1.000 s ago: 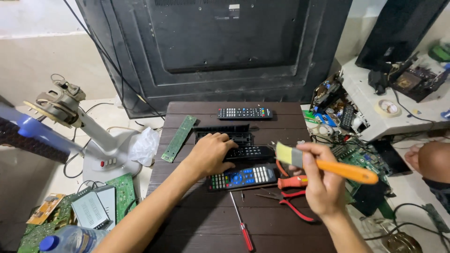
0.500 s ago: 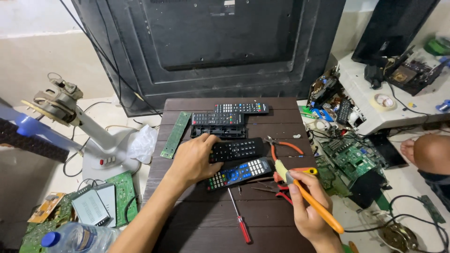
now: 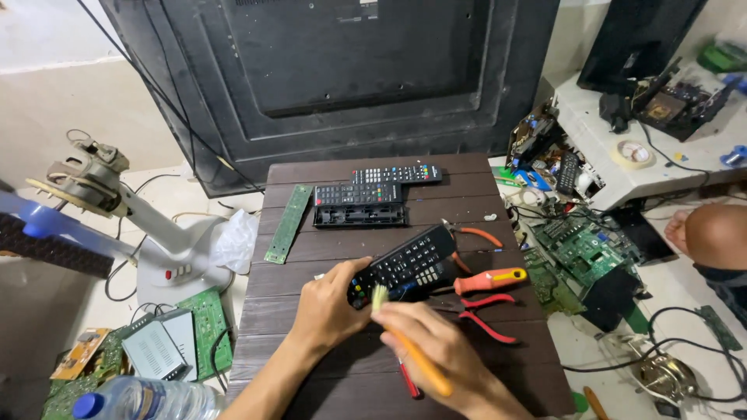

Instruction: Disassembling, cleaning the internal components with a brush, and reassembling a television remote control.

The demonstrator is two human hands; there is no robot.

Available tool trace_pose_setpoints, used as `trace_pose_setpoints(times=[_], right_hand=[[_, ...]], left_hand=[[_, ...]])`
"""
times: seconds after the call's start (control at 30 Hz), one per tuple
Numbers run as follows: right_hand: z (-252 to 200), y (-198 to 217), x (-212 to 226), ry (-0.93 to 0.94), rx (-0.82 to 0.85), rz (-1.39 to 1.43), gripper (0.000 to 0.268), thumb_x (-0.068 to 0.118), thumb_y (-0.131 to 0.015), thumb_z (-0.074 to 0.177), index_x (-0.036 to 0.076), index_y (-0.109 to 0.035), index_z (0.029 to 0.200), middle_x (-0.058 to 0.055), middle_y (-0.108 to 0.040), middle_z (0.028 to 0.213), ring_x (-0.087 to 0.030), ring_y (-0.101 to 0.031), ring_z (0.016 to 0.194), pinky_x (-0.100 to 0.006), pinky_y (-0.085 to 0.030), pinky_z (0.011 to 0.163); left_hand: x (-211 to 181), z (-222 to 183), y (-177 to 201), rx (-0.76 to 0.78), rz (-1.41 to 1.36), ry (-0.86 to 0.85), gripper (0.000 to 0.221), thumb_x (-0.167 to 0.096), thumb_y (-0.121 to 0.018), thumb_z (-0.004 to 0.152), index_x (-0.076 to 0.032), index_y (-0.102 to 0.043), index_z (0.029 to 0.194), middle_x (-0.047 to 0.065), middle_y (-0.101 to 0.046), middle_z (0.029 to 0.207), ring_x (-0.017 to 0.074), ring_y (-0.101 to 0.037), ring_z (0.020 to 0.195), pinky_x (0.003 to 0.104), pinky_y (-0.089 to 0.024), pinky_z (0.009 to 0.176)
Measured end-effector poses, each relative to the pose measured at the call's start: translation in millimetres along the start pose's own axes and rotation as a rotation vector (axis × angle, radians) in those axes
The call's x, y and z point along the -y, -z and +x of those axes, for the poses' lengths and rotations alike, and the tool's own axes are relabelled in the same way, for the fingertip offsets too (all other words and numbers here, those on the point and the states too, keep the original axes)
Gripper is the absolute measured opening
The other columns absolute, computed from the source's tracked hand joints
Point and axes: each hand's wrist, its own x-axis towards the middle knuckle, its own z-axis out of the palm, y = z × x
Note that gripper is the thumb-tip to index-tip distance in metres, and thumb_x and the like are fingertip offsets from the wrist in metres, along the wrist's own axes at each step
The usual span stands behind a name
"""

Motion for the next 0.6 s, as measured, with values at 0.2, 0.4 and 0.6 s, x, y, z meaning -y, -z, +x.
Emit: trace_pose_setpoints(times=[0.2,0.4,0.6], right_hand=[[11,24,-34,-0.2,-0.304,-0.31,0.027,-0.003,-0.066,0.092,0.0,-0.067,0.119,-0.016,-0.068,0.124,-0.025,-0.072,0.1,-0.032,-0.061,0.083],[1,-15,9,0.033,0.036,-0.122,0.031,0.002,-0.07,0.086,0.003,-0.069,0.117,-0.015,-0.069,0.122,-0.028,-0.068,0.105,-0.037,-0.055,0.09],[18,19,-12,-0.15,-0.227,-0.206,0.023,-0.003,-0.066,0.09,0.001,-0.071,0.112,-0.014,-0.069,0.122,-0.022,-0.071,0.092,-0.029,-0.058,0.073]], left_hand=[[-6,-1,3,-0.031,-0.019,0.007,0.056,-0.016,-0.087,0.066,-0.005,-0.065,0.116,0.009,-0.078,0.104,0.023,-0.077,0.074,0.033,-0.061,0.061],[-3,-6,-8,-0.027,-0.054,-0.084,0.064,-0.01,-0.08,0.066,-0.004,-0.061,0.127,0.012,-0.076,0.113,0.0233,-0.076,0.083,0.033,-0.06,0.068],[-6,-9,-7,-0.104,0.006,-0.031,0.091,-0.016,-0.092,0.063,-0.003,-0.049,0.143,0.01,-0.078,0.105,0.0208,-0.077,0.074,0.031,-0.06,0.057]])
